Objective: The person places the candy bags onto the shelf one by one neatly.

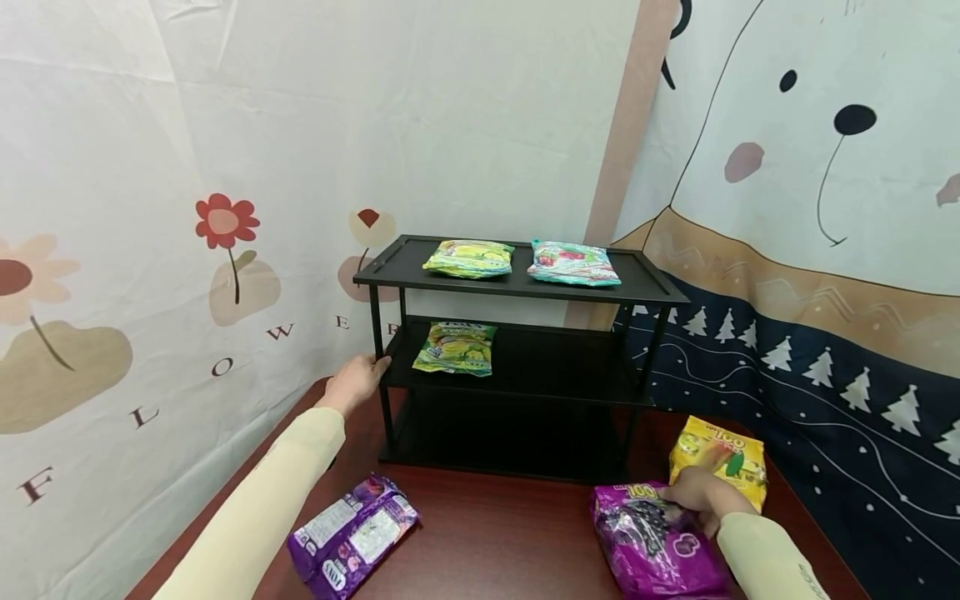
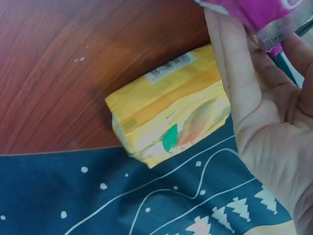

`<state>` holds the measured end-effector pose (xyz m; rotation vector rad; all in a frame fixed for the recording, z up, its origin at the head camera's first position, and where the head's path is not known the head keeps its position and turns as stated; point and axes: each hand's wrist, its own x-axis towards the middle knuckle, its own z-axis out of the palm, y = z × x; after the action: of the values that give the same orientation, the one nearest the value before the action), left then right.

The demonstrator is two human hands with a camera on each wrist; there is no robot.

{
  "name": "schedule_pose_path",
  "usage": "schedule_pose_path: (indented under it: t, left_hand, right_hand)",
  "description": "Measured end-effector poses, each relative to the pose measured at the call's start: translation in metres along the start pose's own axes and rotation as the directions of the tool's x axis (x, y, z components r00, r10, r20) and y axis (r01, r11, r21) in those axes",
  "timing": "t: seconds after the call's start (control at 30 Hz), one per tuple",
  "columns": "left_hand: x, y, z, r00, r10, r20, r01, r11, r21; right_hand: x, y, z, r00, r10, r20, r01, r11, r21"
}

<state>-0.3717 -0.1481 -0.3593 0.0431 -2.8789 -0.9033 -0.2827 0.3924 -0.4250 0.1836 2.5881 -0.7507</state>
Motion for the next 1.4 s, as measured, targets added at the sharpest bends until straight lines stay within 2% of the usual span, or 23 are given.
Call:
schedule_pose_path:
  t: [0.13,0.33,0.47,0.6,0.73,0.83,1.07,1.27,1.4]
  left_hand:
    - [0.0,0.0,0.001,1.0,-0.003,0.002,0.003,1.0,-0.002]
    - [0.001,0.0,0.001,1.0,0.0,-0.001,0.0,1.0,0.0]
    - [0.002,0.0,0.002,1.0,-0.005,0.0,0.005,1.0,-0.002]
    - [0.003,-0.001,0.003,1.0,-0.005,-0.002,0.005,1.0,0.002]
    - [0.004,-0.001,0.002,1.0,-0.002,-0.003,0.002,1.0,0.003]
    - [0.003,0.0,0.001,1.0,-0.002,-0.004,0.002,1.0,-0.003]
    - [0.001,0.0,0.001,1.0,-0.005,-0.004,0.005,1.0,-0.007]
    - [-0.001,0.001,0.0,1.0,-0.001,-0.007,0.001,1.0,-0.003]
    - [-0.001,0.0,-0.001,1.0,-0.002,-0.01,0.002,1.0,0.002]
  right_hand:
    - [0.0,-0.007,0.007,0.999,-0.037,-0.002,0.037,0.999,0.009]
    - [-0.002,-0.02,0.024,0.991,-0.13,-0.022,0.132,0.986,0.104]
    - [0.002,-0.032,0.037,0.989,-0.14,-0.044,0.146,0.975,0.168]
    - [0.006,-0.044,0.05,0.984,-0.143,-0.11,0.165,0.958,0.233]
    - [0.007,-0.055,0.056,0.982,-0.15,-0.114,0.178,0.941,0.289]
    - [0.005,-0.062,0.058,0.986,-0.145,-0.08,0.163,0.939,0.303]
    - [-0.004,-0.065,0.059,0.996,-0.083,0.03,0.074,0.971,0.228]
    - [-0.008,-0.06,0.06,0.988,-0.063,0.14,0.025,0.966,0.256]
    - [-0.005,-0.055,0.061,0.984,-0.079,0.16,0.026,0.952,0.306]
